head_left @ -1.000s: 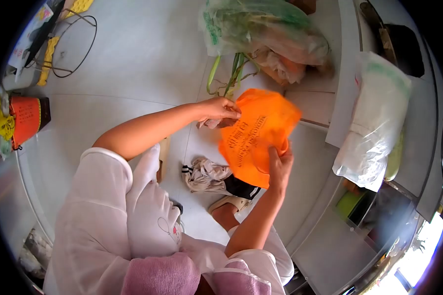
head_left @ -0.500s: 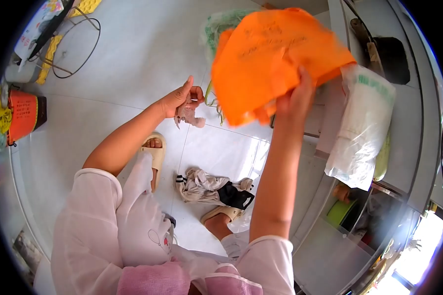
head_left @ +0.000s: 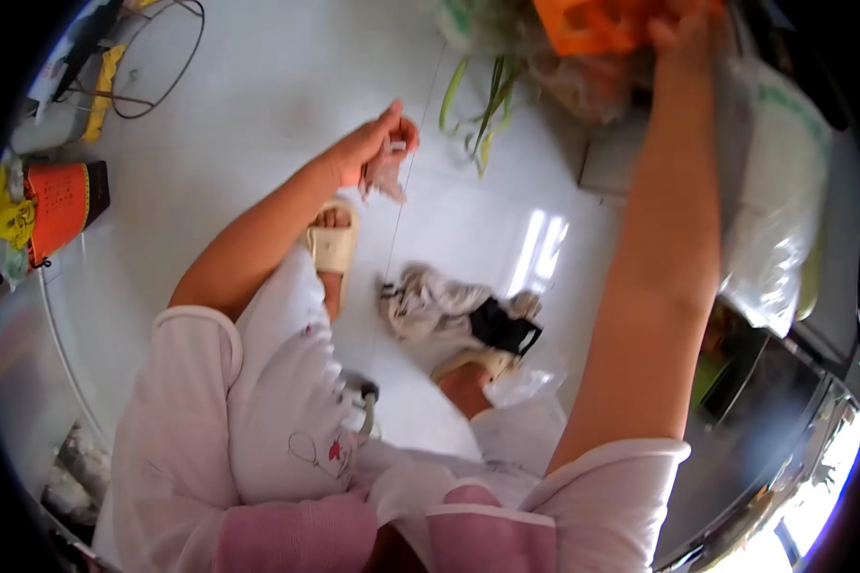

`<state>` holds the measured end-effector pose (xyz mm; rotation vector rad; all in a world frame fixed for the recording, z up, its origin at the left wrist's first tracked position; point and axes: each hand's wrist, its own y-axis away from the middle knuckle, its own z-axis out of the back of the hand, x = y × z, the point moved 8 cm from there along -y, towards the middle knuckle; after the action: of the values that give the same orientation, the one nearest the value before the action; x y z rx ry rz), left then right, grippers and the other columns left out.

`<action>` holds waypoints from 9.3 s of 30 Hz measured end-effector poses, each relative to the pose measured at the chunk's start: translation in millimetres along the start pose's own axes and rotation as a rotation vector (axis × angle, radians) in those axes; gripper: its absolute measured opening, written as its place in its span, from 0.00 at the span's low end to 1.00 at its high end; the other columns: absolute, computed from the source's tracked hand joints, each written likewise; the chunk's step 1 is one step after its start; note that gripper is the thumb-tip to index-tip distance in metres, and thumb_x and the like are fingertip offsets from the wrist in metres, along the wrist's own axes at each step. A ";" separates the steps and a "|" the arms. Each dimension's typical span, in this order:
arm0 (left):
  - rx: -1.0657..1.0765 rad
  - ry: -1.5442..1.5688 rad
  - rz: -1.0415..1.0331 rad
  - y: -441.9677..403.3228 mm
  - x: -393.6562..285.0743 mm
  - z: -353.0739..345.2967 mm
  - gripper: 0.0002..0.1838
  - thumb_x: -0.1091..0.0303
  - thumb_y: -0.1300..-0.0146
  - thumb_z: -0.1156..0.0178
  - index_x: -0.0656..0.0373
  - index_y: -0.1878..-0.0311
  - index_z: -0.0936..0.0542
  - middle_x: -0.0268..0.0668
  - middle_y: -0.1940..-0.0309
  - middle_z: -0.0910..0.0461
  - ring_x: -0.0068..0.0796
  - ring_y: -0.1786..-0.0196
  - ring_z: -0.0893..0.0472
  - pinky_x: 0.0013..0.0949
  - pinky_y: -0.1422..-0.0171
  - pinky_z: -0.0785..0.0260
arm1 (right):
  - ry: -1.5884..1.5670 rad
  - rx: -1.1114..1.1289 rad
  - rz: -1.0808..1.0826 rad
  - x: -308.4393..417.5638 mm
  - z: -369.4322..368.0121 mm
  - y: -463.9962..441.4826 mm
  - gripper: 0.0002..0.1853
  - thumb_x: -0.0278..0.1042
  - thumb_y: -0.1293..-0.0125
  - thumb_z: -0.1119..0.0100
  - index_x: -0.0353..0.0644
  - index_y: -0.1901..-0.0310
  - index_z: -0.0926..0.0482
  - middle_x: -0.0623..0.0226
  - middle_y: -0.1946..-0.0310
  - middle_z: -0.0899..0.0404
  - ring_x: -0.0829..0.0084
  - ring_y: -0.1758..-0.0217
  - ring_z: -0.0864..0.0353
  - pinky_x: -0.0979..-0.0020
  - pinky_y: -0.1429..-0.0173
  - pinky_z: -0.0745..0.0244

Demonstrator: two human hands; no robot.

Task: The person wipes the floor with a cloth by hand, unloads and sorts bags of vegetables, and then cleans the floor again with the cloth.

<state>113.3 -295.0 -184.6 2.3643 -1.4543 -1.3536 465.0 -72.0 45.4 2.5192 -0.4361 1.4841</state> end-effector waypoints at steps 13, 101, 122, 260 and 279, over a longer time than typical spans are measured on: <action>-0.018 -0.134 0.044 5.7 23.3 -1.4 0.37 0.27 0.35 0.42 0.56 0.47 0.22 0.24 0.63 0.25 0.12 0.74 0.39 0.18 0.67 0.42 | 1.943 -0.078 -0.347 -91.7 292.3 421.8 0.33 0.41 0.38 0.26 0.40 0.34 0.25 0.51 0.42 0.18 0.56 0.35 0.19 0.62 0.32 0.26; 0.029 0.166 0.082 9.2 13.0 -23.3 0.26 0.71 0.32 0.38 0.54 0.31 0.27 0.35 0.44 0.19 0.12 0.72 0.36 0.17 0.65 0.35 | -0.054 -0.282 -0.066 -32.7 101.4 57.7 0.33 0.42 0.35 0.38 0.54 0.30 0.38 0.58 0.37 0.29 0.54 0.42 0.26 0.45 0.41 0.25; -0.188 0.112 0.088 16.9 26.4 25.9 0.25 0.64 0.34 0.33 0.52 0.34 0.23 0.31 0.47 0.19 0.15 0.63 0.31 0.23 0.57 0.31 | 1.807 0.414 -0.637 -247.8 125.1 476.5 0.51 0.36 0.55 0.19 0.70 0.27 0.35 0.58 0.17 0.55 0.33 0.19 0.54 0.32 0.32 0.32; -0.317 -0.778 -0.323 211.8 30.1 -49.9 0.11 0.65 0.39 0.40 0.58 0.57 0.17 0.34 0.67 0.15 0.25 0.62 0.18 0.35 0.55 0.25 | 0.587 -0.073 -0.661 -82.3 127.2 560.5 0.27 0.37 0.33 0.41 0.35 0.34 0.27 0.58 0.46 0.18 0.62 0.45 0.18 0.62 0.42 0.21; 0.089 -0.603 -0.127 354.6 55.6 -122.6 0.24 0.65 0.29 0.40 0.59 0.32 0.25 0.37 0.48 0.18 0.28 0.43 0.21 0.32 0.37 0.29 | -0.445 0.212 -0.193 -16.8 -76.6 571.8 0.30 0.51 0.24 0.60 0.37 0.30 0.30 0.56 0.31 0.27 0.56 0.28 0.29 0.54 0.20 0.38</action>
<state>-38.9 -578.8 15.6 2.2326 -1.5173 -2.2184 199.0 -583.4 73.5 2.9627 -0.0893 0.9411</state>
